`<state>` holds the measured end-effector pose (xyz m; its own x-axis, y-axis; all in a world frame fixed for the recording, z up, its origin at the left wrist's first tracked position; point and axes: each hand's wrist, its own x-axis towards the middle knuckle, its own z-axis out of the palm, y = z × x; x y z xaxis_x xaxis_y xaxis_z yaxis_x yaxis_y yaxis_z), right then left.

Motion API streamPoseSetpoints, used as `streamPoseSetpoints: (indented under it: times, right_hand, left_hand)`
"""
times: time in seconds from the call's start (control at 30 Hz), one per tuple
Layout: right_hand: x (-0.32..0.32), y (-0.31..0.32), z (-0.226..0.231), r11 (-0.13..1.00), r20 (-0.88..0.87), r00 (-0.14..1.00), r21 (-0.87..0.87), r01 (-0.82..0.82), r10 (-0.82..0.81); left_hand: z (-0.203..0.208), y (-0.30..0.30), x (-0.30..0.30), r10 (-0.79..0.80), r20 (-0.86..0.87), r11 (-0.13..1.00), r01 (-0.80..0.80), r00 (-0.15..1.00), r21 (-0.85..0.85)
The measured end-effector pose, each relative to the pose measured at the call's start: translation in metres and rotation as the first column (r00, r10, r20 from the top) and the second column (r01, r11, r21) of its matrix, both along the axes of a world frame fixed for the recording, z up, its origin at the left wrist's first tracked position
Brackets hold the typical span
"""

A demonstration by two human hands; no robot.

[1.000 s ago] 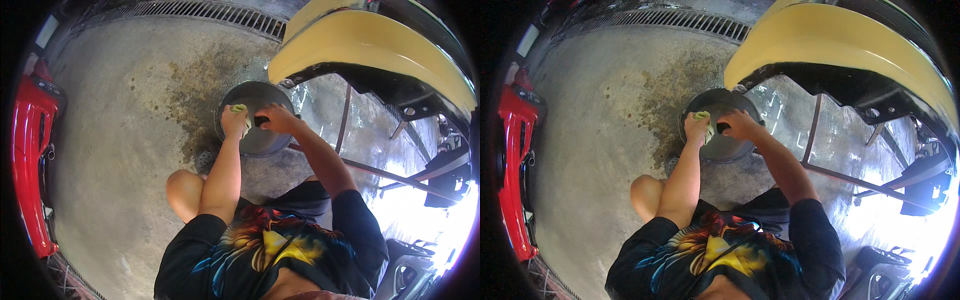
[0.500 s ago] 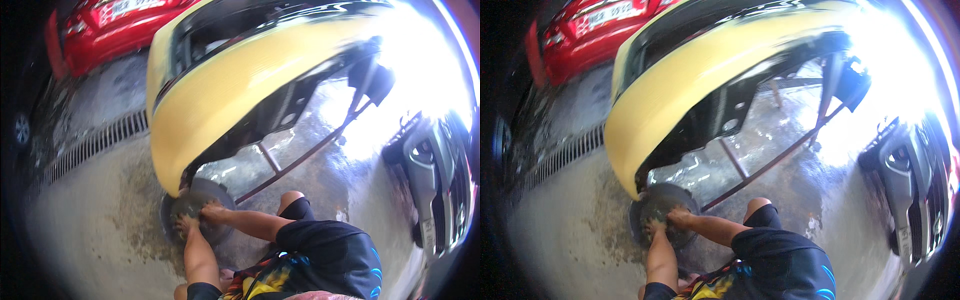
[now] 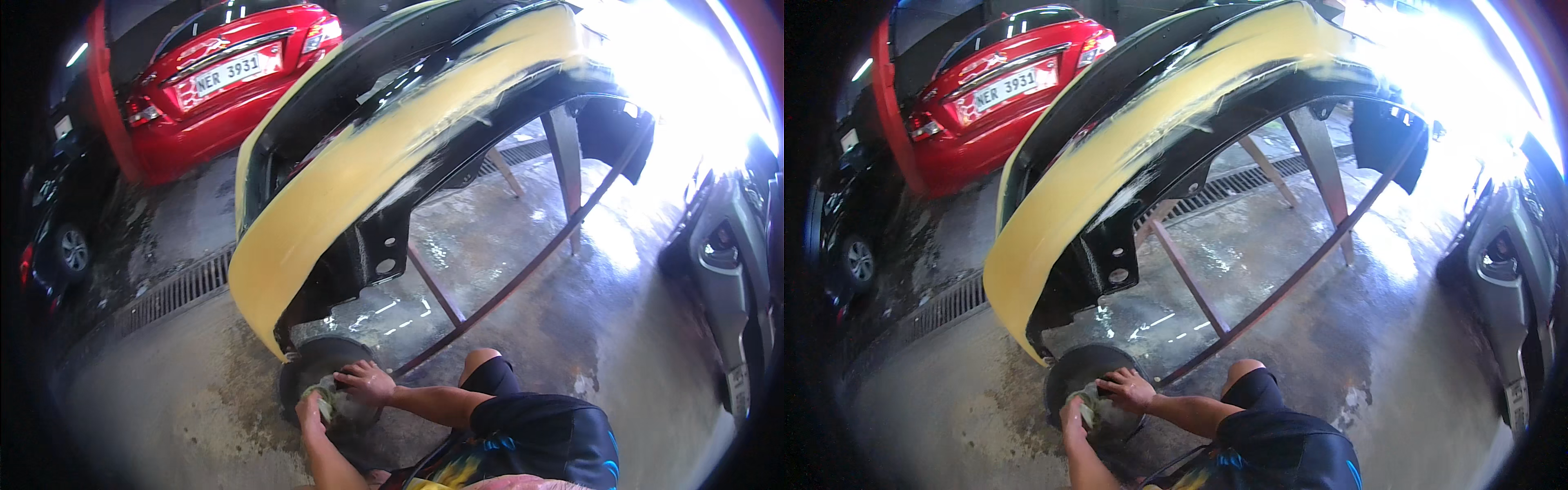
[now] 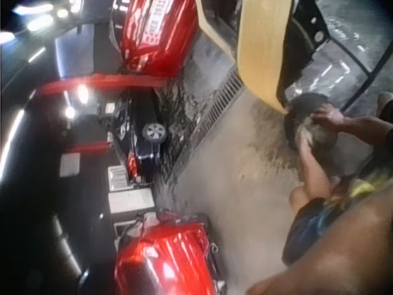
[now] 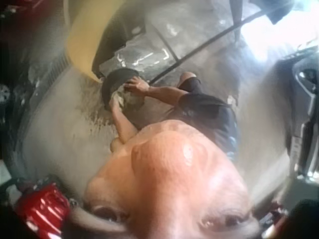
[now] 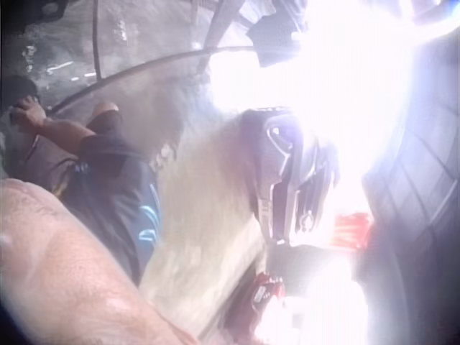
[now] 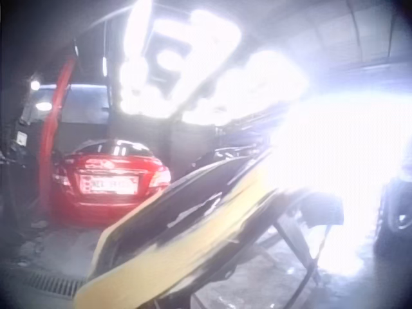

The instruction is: The person kneels on the floor and scrubs a yellow car bumper with a black sponge, repeatedly dipping it into a bucket of water. They wipe the surface with a cloth and occasionally touch the bumper with their hand.

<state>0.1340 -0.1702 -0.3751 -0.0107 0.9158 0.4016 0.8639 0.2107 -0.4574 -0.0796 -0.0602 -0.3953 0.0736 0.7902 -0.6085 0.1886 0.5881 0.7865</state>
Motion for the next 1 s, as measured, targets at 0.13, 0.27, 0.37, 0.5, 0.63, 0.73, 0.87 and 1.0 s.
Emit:
streamPoseSetpoints:
  times: [0.13, 0.27, 0.37, 0.5, 0.63, 0.73, 0.87, 1.0]
  right_hand:
    - [0.002, -0.005, 0.003, 1.000, -0.025, 1.000, 0.010, -0.020, 0.020]
    - [0.003, -0.013, 0.011, 0.996, -0.048, 0.997, -0.060, -0.062, 0.059]
    - [0.004, -0.016, 0.015, 0.989, 0.030, 0.995, -0.115, -0.091, 0.095]
    - [0.006, -0.017, 0.017, 0.966, -0.050, 0.993, -0.230, -0.114, 0.105]
    - [0.009, -0.014, 0.019, 0.975, -0.016, 0.993, -0.189, -0.118, 0.118]
    - [0.009, -0.014, 0.020, 0.956, -0.018, 0.991, -0.260, -0.134, 0.134]
    - [0.007, -0.017, 0.019, 0.963, -0.029, 0.989, -0.223, -0.150, 0.147]
    - [0.005, -0.022, 0.015, 0.978, -0.029, 0.990, -0.157, -0.139, 0.136]
  left_hand:
    - [0.104, -0.029, -0.014, 0.268, 0.551, 0.963, -0.220, 0.790, -0.154]
    - [0.215, -0.040, 0.006, 0.110, 0.766, 0.963, -0.259, 0.633, 0.075]
    - [0.301, -0.040, 0.033, 0.142, 0.753, 0.884, -0.424, 0.643, 0.196]
    - [0.414, -0.048, 0.056, -0.004, 0.596, 0.643, -0.454, 0.803, 0.617]
    - [0.530, -0.040, 0.099, -0.357, 0.456, 0.395, -0.310, 0.815, 0.865]
    - [0.609, -0.014, 0.173, -0.568, 0.266, 0.139, -0.228, 0.779, 0.964]
    - [0.691, -0.003, 0.269, -0.774, 0.080, -0.023, -0.154, 0.628, 0.988]
    - [0.714, -0.052, 0.321, -0.650, -0.370, -0.419, 0.093, 0.664, 0.903]
